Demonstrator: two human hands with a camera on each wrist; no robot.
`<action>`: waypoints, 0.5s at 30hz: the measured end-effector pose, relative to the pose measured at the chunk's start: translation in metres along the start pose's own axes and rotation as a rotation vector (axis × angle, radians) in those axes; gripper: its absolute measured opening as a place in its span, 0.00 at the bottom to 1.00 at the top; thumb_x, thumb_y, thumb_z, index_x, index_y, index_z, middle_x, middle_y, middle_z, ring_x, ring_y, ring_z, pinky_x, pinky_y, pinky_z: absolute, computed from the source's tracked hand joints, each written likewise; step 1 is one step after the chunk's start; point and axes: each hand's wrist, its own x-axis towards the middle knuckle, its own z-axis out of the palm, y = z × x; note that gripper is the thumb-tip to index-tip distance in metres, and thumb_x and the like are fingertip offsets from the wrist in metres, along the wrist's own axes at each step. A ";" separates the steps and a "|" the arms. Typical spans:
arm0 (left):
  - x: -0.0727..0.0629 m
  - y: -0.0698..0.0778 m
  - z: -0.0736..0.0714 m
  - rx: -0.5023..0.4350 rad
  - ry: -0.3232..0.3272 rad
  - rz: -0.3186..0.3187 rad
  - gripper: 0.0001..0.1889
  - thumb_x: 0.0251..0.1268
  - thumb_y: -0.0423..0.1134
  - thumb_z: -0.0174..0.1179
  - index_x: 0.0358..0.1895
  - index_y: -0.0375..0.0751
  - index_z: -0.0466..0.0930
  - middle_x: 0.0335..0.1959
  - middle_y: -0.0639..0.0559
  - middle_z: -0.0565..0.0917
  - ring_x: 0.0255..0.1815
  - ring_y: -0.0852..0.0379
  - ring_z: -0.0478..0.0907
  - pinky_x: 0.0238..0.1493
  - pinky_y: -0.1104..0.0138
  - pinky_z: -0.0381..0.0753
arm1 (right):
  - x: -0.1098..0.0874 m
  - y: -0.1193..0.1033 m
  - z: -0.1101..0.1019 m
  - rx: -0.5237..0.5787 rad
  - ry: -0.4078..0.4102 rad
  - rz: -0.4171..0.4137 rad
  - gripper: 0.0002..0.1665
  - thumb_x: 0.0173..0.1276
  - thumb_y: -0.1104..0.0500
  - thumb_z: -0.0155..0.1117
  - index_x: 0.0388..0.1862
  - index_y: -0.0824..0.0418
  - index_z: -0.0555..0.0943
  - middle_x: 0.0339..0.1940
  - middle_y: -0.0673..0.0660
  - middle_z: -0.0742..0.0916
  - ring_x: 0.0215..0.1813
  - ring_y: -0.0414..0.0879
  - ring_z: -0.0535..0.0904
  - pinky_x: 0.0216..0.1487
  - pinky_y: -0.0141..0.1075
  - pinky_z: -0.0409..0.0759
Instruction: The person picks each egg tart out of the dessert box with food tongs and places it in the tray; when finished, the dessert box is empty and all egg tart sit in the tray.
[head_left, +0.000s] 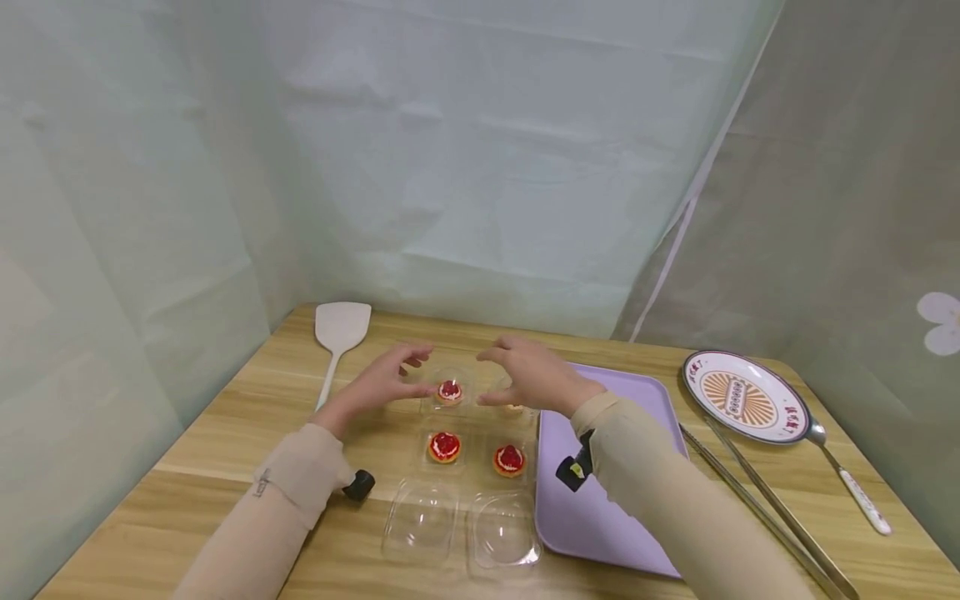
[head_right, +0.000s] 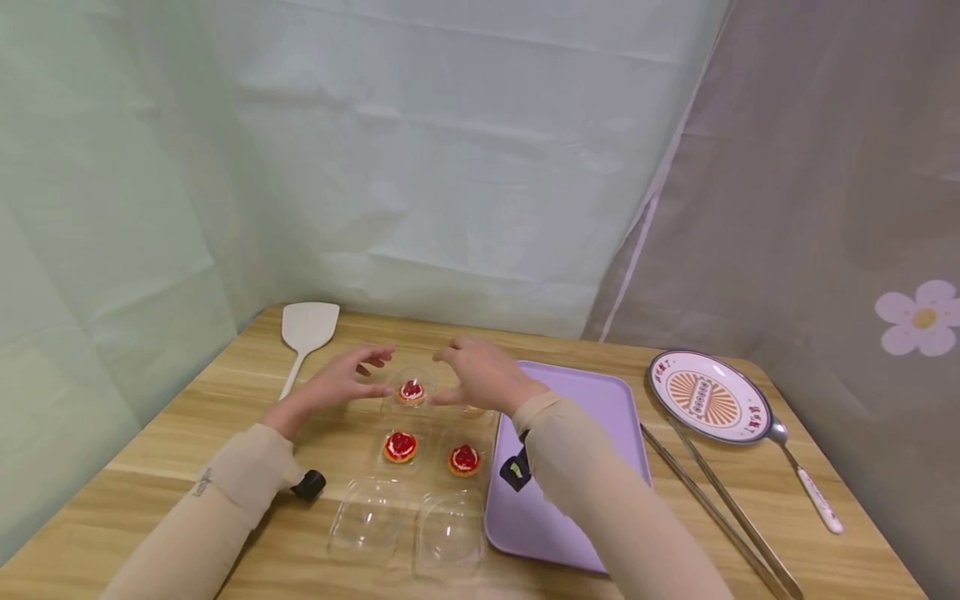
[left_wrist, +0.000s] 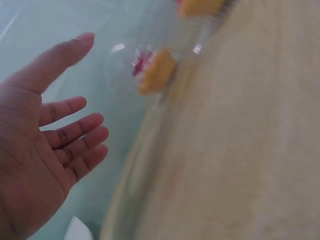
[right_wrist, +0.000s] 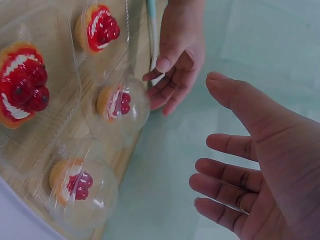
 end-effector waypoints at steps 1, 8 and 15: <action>-0.001 -0.003 0.000 -0.012 -0.011 -0.004 0.38 0.57 0.44 0.68 0.68 0.31 0.63 0.63 0.32 0.72 0.61 0.38 0.70 0.62 0.46 0.73 | 0.004 0.000 0.001 0.003 -0.008 0.006 0.37 0.59 0.41 0.69 0.61 0.60 0.76 0.54 0.59 0.81 0.56 0.51 0.78 0.61 0.44 0.76; -0.004 -0.015 0.005 -0.137 -0.061 -0.020 0.40 0.56 0.43 0.67 0.69 0.30 0.61 0.62 0.33 0.72 0.63 0.37 0.69 0.65 0.44 0.69 | 0.026 0.003 0.012 0.020 -0.045 0.035 0.37 0.58 0.41 0.69 0.61 0.61 0.76 0.54 0.60 0.81 0.56 0.52 0.78 0.61 0.44 0.76; -0.005 -0.020 0.010 -0.147 -0.096 -0.022 0.39 0.57 0.41 0.67 0.70 0.32 0.60 0.61 0.34 0.73 0.62 0.39 0.70 0.65 0.45 0.69 | 0.045 0.007 0.029 0.028 -0.051 0.032 0.35 0.59 0.42 0.69 0.60 0.62 0.77 0.56 0.60 0.80 0.58 0.53 0.77 0.64 0.44 0.74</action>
